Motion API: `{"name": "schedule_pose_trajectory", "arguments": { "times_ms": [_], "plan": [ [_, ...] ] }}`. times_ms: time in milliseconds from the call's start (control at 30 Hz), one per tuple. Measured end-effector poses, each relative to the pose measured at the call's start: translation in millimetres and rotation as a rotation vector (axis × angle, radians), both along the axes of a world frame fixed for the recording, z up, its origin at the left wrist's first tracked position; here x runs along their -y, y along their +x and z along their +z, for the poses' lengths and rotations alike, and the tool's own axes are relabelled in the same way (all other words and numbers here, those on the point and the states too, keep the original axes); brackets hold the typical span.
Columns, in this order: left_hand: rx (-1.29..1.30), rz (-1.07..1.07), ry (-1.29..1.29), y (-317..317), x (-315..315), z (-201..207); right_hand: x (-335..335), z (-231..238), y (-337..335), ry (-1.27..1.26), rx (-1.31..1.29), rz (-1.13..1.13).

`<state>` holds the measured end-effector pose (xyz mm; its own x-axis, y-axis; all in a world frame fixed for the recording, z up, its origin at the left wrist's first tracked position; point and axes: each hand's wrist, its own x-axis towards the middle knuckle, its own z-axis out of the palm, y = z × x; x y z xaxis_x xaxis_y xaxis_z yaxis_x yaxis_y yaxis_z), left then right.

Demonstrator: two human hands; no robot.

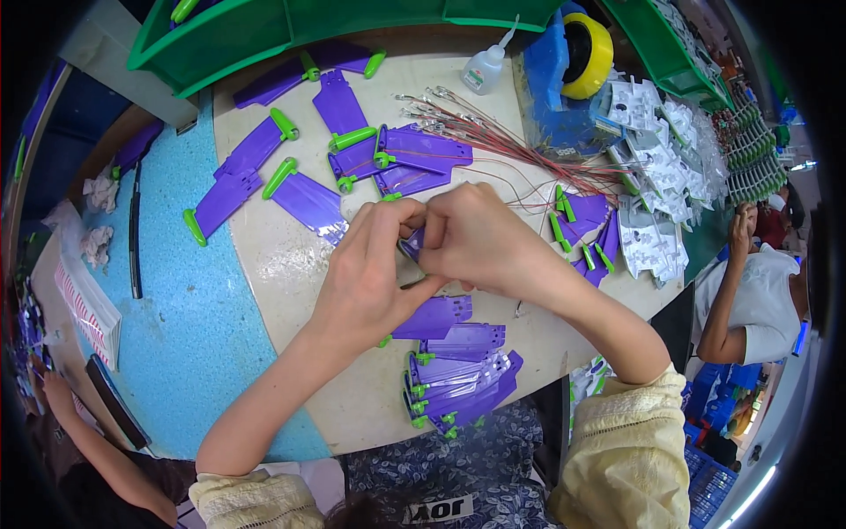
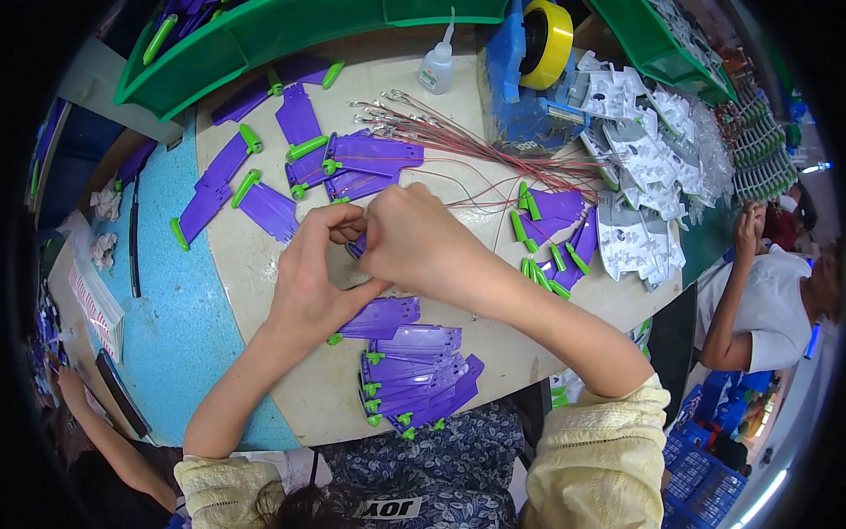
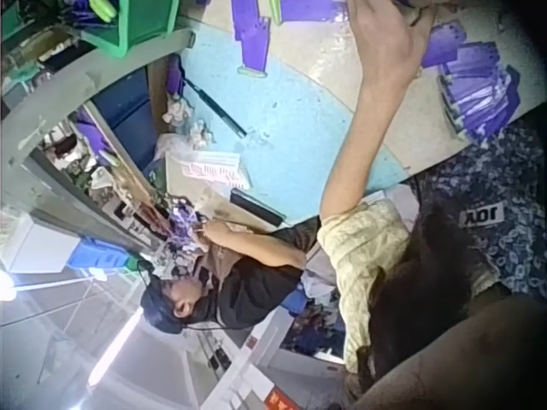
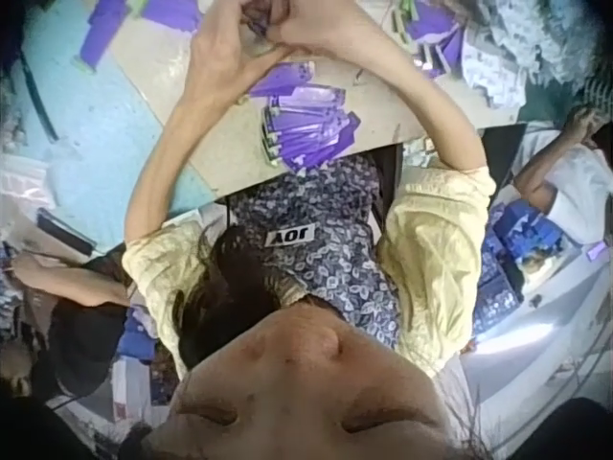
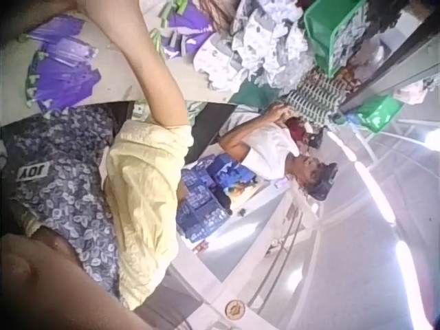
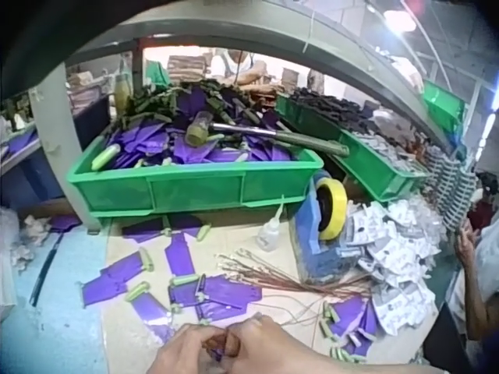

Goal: The person assembles plastic toy wings by attaching tips and tapping them with a mallet, inserting wired lights into each piece, and applying glue along the wires from a squeeze bottle.

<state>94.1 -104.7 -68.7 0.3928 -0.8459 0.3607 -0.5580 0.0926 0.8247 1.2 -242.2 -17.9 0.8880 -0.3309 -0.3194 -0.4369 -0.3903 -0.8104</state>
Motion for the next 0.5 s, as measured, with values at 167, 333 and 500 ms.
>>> {"name": "schedule_pose_trajectory", "arguments": {
  "times_ms": [167, 333, 500],
  "plan": [
    [0.299, -0.133, -0.074, 23.4, -24.5, 21.0, 26.0, 9.0, -28.2, -0.563, 0.389, -0.255],
    [0.334, -0.217, 0.081, 4.1, -46.6, 9.8, 23.7, -19.2, -33.8, -0.78, 0.346, -0.029],
    [0.605, -0.027, 0.202, -13.1, -25.7, 14.9, 23.0, -2.1, -34.4, -0.774, 0.711, -0.059]
  ]
}}
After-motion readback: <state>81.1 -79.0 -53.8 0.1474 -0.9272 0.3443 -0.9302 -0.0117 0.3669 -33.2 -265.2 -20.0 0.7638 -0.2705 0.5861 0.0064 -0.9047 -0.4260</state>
